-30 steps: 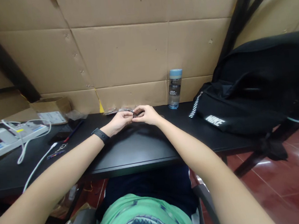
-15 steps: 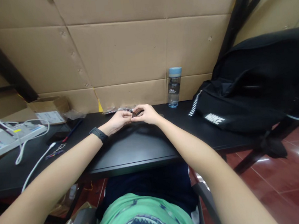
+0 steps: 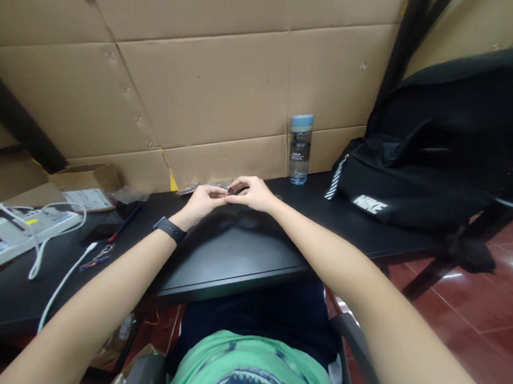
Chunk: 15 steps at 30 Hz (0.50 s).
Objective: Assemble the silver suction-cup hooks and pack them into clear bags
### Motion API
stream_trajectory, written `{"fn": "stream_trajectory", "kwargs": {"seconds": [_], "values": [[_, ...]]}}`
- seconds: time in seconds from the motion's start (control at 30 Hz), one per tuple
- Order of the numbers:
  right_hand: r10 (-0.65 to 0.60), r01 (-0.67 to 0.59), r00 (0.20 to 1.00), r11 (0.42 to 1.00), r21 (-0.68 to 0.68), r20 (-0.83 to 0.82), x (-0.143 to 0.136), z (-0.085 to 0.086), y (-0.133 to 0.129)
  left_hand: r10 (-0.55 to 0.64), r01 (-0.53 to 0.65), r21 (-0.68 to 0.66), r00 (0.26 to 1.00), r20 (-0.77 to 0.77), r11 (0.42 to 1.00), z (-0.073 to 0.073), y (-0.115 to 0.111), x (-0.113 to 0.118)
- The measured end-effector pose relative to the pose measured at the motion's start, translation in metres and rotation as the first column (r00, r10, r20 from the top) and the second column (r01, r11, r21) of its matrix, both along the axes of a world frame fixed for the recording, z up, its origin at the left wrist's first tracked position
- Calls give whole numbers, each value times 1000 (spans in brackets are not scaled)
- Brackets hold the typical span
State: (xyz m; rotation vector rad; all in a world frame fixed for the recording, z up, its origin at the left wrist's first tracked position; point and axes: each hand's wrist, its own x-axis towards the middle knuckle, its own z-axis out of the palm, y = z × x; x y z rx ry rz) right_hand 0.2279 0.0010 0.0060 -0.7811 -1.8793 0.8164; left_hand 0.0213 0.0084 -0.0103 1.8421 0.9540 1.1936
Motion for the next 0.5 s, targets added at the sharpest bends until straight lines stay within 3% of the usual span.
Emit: {"fn": "stream_trajectory", "kwargs": {"seconds": [0.13, 0.33, 0.5], "values": [[1, -1, 1000, 1000, -1, -17, -1, 0, 0, 0, 12, 105, 994, -108, 994, 7, -3, -5], [-4, 4, 999, 1000, -12, -34, -1, 1, -1, 109, -45, 293, 972, -207, 955, 12, -8, -7], [-9, 8, 999, 1000, -10, -47, -1, 3, -2, 168, -68, 371, 955, -244, 926, 12, -9, -5]]}}
